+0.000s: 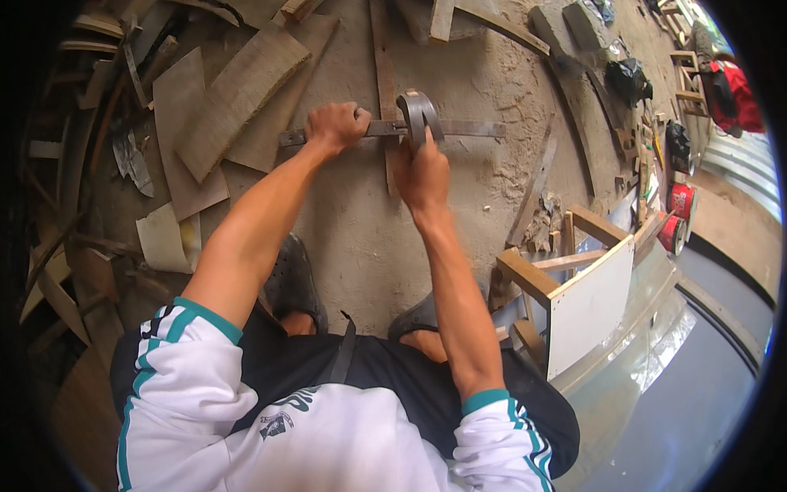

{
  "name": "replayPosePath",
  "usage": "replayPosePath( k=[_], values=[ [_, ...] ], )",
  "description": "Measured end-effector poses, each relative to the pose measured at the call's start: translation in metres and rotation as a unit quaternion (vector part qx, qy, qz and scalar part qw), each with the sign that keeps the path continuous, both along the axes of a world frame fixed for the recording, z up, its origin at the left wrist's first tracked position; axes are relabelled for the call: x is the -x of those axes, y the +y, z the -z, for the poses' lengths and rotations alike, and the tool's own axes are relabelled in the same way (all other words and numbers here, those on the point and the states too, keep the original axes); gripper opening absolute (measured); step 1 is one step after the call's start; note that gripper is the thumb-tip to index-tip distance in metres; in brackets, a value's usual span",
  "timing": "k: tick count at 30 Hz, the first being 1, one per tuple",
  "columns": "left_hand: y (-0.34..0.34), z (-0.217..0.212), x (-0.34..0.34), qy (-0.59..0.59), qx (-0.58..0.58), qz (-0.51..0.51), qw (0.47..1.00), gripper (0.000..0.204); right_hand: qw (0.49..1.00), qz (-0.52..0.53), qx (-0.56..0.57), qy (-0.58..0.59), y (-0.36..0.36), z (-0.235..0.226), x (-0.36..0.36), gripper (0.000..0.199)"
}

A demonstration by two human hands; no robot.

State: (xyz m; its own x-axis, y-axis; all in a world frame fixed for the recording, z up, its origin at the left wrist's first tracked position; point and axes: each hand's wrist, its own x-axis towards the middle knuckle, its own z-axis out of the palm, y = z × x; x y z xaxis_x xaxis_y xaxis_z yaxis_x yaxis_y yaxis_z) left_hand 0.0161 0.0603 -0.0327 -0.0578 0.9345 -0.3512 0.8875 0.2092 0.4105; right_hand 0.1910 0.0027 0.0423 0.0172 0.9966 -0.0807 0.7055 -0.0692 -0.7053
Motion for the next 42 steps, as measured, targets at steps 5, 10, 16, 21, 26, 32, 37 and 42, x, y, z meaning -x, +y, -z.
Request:
replayPosePath(
  k=[5,10,16,21,26,32,37,42],
  values=[
    [0.001,-0.005,-0.005,-0.002,0.010,-0.007,1.000,0.042,0.990,-0.027,0.109,-0.090,-0.012,0.018,-0.007,0.030],
    [0.002,-0.003,-0.001,0.012,0.005,0.009,1.000,0.042,0.998,-0.007,0.068,-0.015,-0.012,0.025,-0.004,0.026],
    [0.001,-0.006,-0.002,0.007,0.013,0.004,1.000,0.043,0.998,0.011,0.017,0.065,-0.018,0.025,-0.007,0.030],
    [-0.003,0.004,-0.003,0.003,-0.022,-0.002,1.000,0.043,0.996,0.039,0.080,0.000,-0.018,0.028,-0.007,0.030],
    [0.000,0.003,-0.004,0.012,-0.006,0.014,1.000,0.045,0.998,0.050,0.029,0.023,-0.027,0.032,-0.029,0.030],
    [0.000,0.003,-0.003,0.028,-0.018,0.034,0.999,0.049,0.996,0.079,0.032,0.023,-0.031,0.014,-0.037,0.027],
    [0.000,-0.007,-0.004,0.030,0.007,0.032,0.999,0.050,0.992,0.044,-0.079,0.090,-0.016,-0.014,-0.014,0.024],
    [0.002,-0.003,-0.006,0.021,0.002,0.029,0.999,0.046,0.999,0.003,-0.054,0.003,-0.020,0.028,-0.003,0.027]
  ],
)
